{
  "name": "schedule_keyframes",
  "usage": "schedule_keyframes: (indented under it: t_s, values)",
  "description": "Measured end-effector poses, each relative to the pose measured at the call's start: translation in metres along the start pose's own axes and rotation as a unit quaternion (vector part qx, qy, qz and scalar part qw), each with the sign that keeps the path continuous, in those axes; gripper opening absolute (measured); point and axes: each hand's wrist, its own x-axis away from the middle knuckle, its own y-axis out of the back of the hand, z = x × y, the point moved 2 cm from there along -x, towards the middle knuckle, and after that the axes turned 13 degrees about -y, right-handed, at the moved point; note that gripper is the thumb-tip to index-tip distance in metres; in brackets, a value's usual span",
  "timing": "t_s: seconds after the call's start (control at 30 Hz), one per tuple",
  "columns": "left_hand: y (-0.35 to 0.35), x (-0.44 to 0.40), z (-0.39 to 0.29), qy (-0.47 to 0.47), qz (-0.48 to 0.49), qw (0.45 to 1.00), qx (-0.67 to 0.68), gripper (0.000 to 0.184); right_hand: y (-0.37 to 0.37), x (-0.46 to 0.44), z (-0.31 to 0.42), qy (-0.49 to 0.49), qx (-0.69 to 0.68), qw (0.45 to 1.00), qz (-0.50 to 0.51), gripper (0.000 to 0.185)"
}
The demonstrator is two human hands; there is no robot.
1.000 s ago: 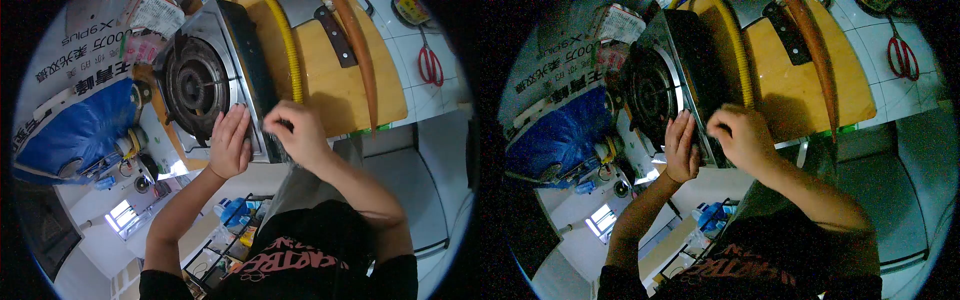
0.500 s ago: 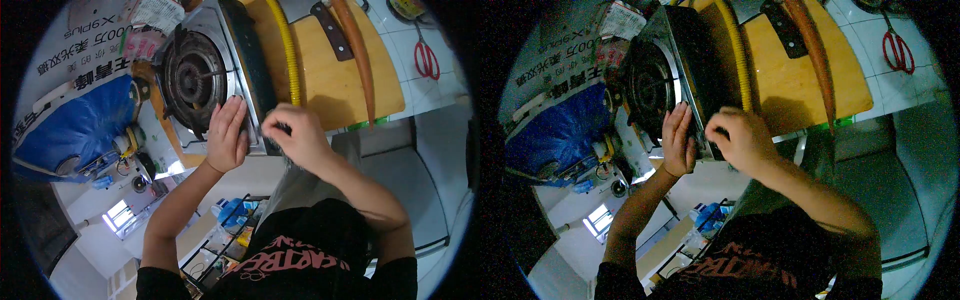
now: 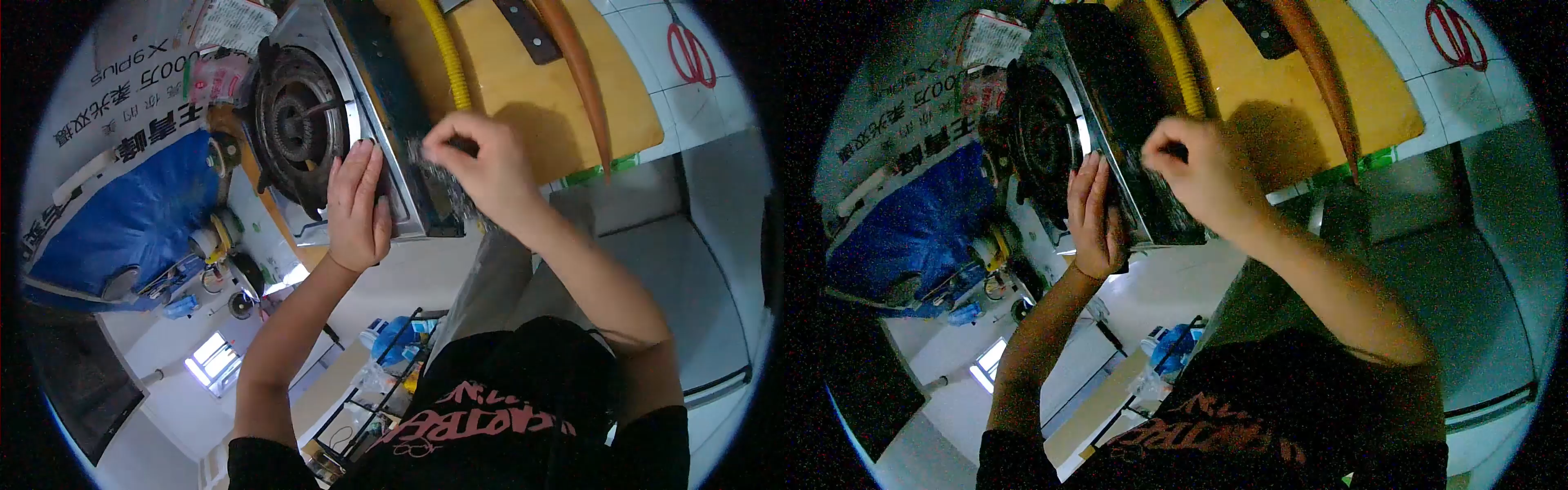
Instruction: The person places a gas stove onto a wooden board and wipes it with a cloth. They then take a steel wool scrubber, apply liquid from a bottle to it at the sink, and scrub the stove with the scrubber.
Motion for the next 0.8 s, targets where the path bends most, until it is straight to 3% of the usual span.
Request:
schedule_keyframes:
  t_s: [0.1, 0.3, 0.4, 0.5, 0.67, 0.8]
  values:
    - [0.0, 0.001, 0.0, -0.001, -0.002, 1.0, -0.003, 0.062, -0.014, 0.005, -0.008, 0.047, 0.005, 0.999, -0.025, 0.007]
    - [0.0, 0.0, 0.001, -0.005, -0.009, 1.0, -0.001, 0.06, 0.0, 0.046, -0.031, -0.009, 0.089, 0.995, 0.043, 0.008]
    - [0.0, -0.002, 0.0, -0.004, -0.008, 1.0, 0.0, 0.059, 0.003, 0.033, -0.017, 0.006, 0.035, 0.999, -0.003, 0.008]
    - [0.0, 0.0, 0.001, -0.007, -0.012, 1.0, 0.0, 0.058, -0.009, 0.04, -0.022, 0.046, -0.003, 0.999, 0.022, 0.008]
    - [0.0, 0.0, 0.0, -0.005, -0.008, 1.0, -0.009, 0.056, 0.01, 0.065, -0.048, 0.006, 0.144, 0.987, 0.068, 0.007]
    - [-0.002, 0.001, 0.0, -0.007, -0.01, 1.0, -0.01, 0.056, 0.006, 0.049, -0.021, 0.075, 0.011, 0.997, -0.003, 0.007]
